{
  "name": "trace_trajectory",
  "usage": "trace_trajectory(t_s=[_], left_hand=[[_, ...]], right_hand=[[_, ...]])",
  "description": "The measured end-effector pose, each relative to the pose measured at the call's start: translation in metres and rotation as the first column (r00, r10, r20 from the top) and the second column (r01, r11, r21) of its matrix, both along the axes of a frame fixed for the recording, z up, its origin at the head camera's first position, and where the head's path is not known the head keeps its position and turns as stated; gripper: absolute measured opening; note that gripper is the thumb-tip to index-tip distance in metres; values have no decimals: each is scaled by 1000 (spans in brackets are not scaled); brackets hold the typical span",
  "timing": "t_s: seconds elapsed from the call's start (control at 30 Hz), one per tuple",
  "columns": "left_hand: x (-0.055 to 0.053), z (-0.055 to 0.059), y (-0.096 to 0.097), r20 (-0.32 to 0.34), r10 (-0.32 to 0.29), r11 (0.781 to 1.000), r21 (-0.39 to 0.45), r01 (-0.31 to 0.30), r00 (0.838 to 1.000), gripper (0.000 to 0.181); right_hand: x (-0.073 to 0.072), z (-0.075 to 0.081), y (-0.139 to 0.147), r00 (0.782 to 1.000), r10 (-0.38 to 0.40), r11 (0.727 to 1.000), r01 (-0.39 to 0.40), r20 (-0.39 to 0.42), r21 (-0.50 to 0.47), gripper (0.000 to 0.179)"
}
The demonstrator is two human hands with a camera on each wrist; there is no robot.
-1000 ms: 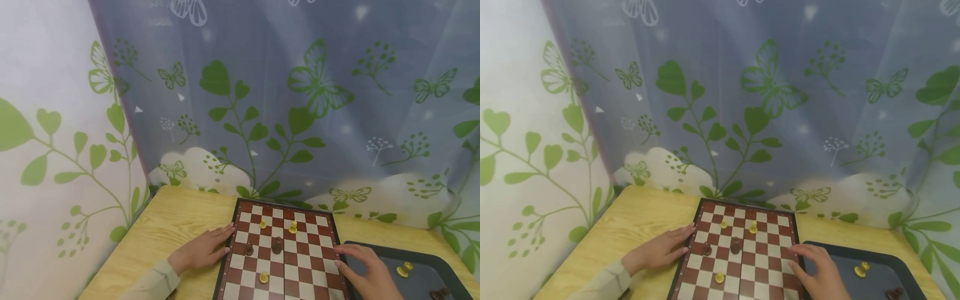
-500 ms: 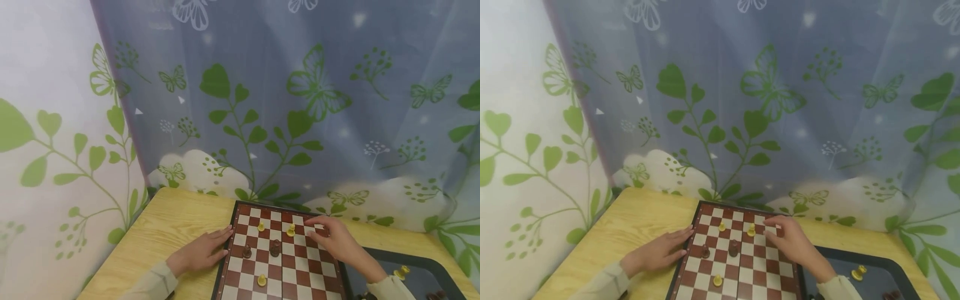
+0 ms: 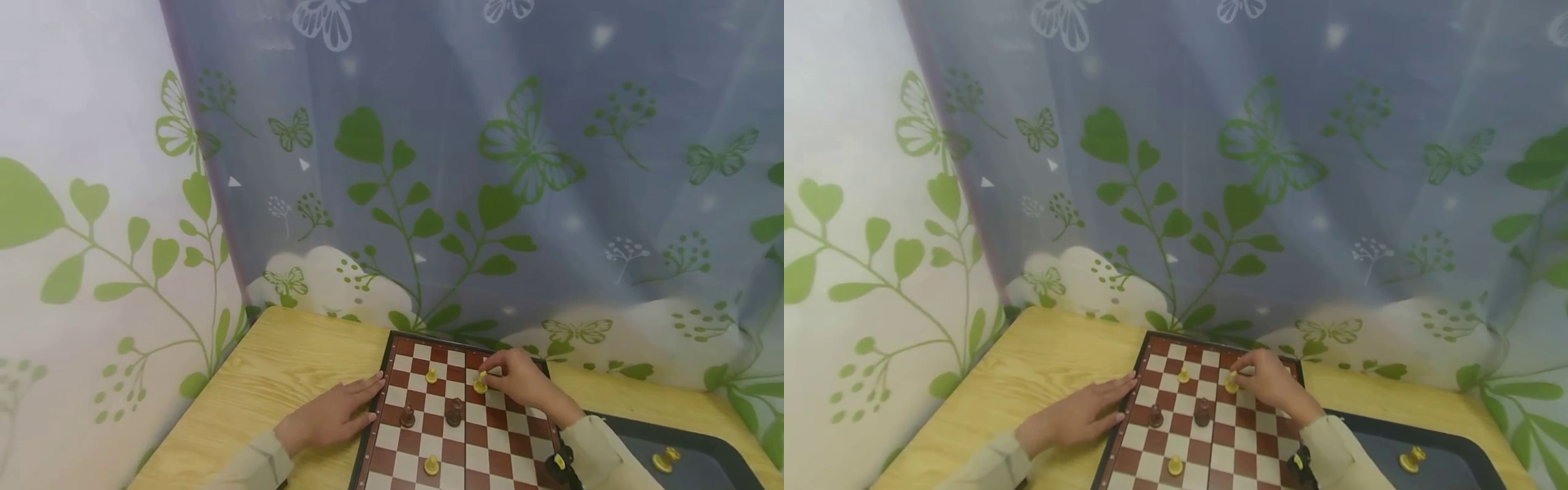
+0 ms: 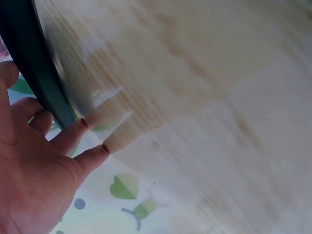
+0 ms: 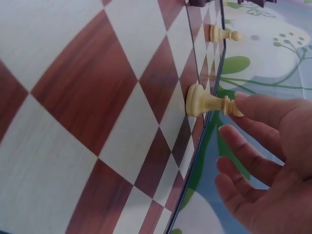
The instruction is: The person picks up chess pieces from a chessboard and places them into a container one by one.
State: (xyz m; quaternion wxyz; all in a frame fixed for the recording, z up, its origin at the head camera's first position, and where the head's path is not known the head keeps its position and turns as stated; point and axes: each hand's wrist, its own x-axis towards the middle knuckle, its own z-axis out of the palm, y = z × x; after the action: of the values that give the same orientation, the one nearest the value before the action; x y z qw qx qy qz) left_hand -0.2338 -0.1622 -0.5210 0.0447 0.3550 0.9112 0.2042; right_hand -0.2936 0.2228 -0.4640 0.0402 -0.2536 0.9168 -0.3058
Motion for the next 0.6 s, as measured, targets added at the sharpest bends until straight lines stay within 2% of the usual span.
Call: trace_trajectory(t_s=[0.17,0.47,0.6], left_hand=[[-1,-2,3,-12,-2,1000,-14,2,1000,62],[1,-3,-1,-14,11,999,-47,-12,1000,63],[1,-3,-3,-7,16,999,-43,-16,1000,62]], right_hand=[[2,-4,5,1000,1,1000,-2,-28,-25,13],[3,-5,1,996,52,998,-54,-78,-20,11],[8,1,-4,994,45,999,-47,-101,-17,12]])
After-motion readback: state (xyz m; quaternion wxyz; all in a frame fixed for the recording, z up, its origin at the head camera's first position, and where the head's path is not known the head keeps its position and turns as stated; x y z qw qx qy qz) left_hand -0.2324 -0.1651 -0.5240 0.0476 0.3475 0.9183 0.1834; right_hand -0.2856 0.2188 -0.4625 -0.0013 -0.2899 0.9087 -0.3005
